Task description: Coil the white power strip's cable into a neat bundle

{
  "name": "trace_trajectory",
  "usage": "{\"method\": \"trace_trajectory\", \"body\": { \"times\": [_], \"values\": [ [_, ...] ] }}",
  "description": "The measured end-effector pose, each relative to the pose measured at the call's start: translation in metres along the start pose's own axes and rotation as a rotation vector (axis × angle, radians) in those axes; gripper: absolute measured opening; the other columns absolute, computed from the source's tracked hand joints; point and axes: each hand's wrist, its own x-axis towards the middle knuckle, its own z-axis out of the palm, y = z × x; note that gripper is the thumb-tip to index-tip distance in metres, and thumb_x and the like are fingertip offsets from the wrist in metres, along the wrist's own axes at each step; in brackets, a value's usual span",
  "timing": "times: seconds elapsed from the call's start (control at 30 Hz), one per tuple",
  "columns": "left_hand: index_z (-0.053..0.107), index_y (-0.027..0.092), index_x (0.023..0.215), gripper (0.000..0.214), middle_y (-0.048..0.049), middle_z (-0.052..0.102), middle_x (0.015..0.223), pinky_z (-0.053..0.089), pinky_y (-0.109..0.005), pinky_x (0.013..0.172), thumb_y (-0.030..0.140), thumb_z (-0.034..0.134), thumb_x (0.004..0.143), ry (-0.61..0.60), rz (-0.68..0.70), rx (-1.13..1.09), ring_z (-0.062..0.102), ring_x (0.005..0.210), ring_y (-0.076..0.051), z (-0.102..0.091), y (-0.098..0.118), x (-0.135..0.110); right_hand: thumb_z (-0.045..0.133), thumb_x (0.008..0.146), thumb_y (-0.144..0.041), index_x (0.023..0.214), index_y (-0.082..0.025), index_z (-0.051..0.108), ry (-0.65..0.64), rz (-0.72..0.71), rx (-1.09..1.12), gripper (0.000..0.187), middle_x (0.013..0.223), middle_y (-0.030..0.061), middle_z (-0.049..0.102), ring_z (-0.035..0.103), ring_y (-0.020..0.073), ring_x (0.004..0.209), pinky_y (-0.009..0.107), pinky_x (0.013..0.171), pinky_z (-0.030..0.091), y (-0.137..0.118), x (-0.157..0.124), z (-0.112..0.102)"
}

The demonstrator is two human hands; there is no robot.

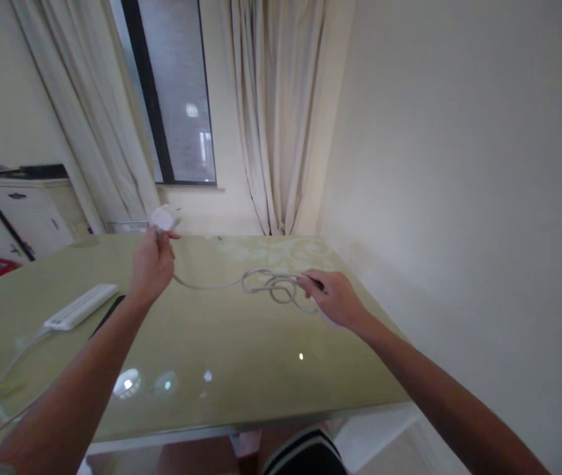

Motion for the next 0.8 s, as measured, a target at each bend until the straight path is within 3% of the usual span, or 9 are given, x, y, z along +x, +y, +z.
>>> {"method": "trace_trajectory", "body": {
  "times": [0.07, 0.13, 0.23, 0.3, 0.4, 0.5, 0.57, 0.63, 0.8],
  "values": [
    [0.060, 0.021, 0.117, 0.022, 0.0000, 0.067, 0.079, 0.045, -0.023, 0.058, 0.033, 0.052, 0.100, -0.135, -0.051, -0.222, 0.055, 0.057, -0.013, 0.010, 0.018, -0.009, 0.055, 0.101, -0.035, 0.094, -0.023, 0.077, 0.063, -0.040, -0.062, 0.026, 0.081, 0.0034, 0.075, 0.062, 0.0165, 0.069, 0.026, 0.065, 0.035, -0.005, 0.027, 0.043],
    [0.063, 0.021, 0.119, 0.031, 0.0000, 0.067, 0.074, 0.041, -0.021, 0.048, 0.040, 0.061, 0.095, -0.262, -0.160, -0.409, 0.052, 0.049, -0.013, 0.026, 0.026, -0.025, 0.058, 0.100, -0.029, 0.092, -0.023, 0.076, 0.004, -0.038, -0.107, 0.021, 0.085, 0.0049, 0.076, 0.063, 0.0174, 0.072, 0.026, 0.064, 0.034, -0.012, 0.043, 0.089],
    [0.070, 0.019, 0.092, 0.021, 0.0029, 0.057, 0.057, 0.028, -0.020, 0.040, 0.039, 0.070, 0.087, -0.447, -0.314, -0.504, 0.041, 0.042, -0.011, 0.056, 0.020, -0.055, 0.061, 0.097, -0.025, 0.089, -0.024, 0.075, -0.093, -0.070, -0.057, 0.016, 0.086, 0.0047, 0.075, 0.063, 0.0172, 0.073, 0.025, 0.065, 0.035, -0.020, 0.050, 0.144],
    [0.071, 0.018, 0.081, 0.019, 0.0032, 0.055, 0.056, 0.027, -0.020, 0.042, 0.036, 0.072, 0.084, -0.528, -0.404, -0.578, 0.041, 0.044, -0.010, 0.075, 0.013, -0.074, 0.061, 0.096, -0.025, 0.088, -0.023, 0.076, -0.100, -0.081, 0.046, 0.016, 0.081, 0.0037, 0.074, 0.062, 0.0161, 0.070, 0.024, 0.064, 0.036, -0.021, 0.048, 0.165],
    [0.076, 0.020, 0.089, 0.011, -0.0011, 0.068, 0.071, 0.037, -0.022, 0.053, 0.027, 0.074, 0.080, -0.493, -0.453, -0.583, 0.053, 0.055, -0.014, 0.099, 0.008, -0.092, 0.060, 0.095, -0.029, 0.086, -0.020, 0.076, -0.103, -0.011, 0.336, 0.020, 0.071, 0.0006, 0.070, 0.058, 0.0137, 0.062, 0.022, 0.061, 0.036, -0.013, 0.040, 0.179],
    [0.078, 0.024, 0.094, 0.017, -0.0057, 0.072, 0.086, 0.047, -0.027, 0.071, 0.020, 0.073, 0.078, -0.348, -0.348, -0.436, 0.063, 0.075, -0.022, 0.113, 0.006, -0.098, 0.057, 0.095, -0.033, 0.082, -0.017, 0.075, -0.110, 0.132, 0.594, 0.027, 0.067, -0.0008, 0.067, 0.055, 0.0122, 0.057, 0.021, 0.056, 0.036, 0.003, 0.032, 0.185],
    [0.078, 0.026, 0.092, 0.015, -0.0087, 0.071, 0.090, 0.049, -0.030, 0.083, 0.022, 0.072, 0.079, -0.311, -0.260, -0.332, 0.065, 0.090, -0.027, 0.117, 0.002, -0.096, 0.056, 0.095, -0.034, 0.078, -0.016, 0.073, -0.119, 0.178, 0.640, 0.030, 0.065, -0.0010, 0.065, 0.054, 0.0119, 0.056, 0.021, 0.056, 0.037, 0.011, 0.028, 0.185],
    [0.078, 0.027, 0.090, 0.013, -0.0105, 0.071, 0.090, 0.049, -0.033, 0.089, 0.026, 0.071, 0.079, -0.380, -0.196, -0.255, 0.066, 0.097, -0.030, 0.117, -0.006, -0.091, 0.057, 0.096, -0.033, 0.078, -0.017, 0.073, -0.123, 0.154, 0.602, 0.029, 0.067, -0.0010, 0.065, 0.055, 0.0123, 0.060, 0.021, 0.058, 0.038, 0.015, 0.025, 0.184],
    [0.081, 0.029, 0.084, 0.012, -0.0104, 0.075, 0.089, 0.050, -0.034, 0.089, 0.030, 0.070, 0.077, -0.661, -0.092, -0.129, 0.067, 0.091, -0.030, 0.101, -0.032, -0.071, 0.059, 0.096, -0.031, 0.086, -0.019, 0.074, -0.077, 0.085, 0.328, 0.021, 0.077, 0.0010, 0.070, 0.057, 0.0136, 0.068, 0.023, 0.065, 0.036, 0.010, 0.023, 0.179]
  ]
}}
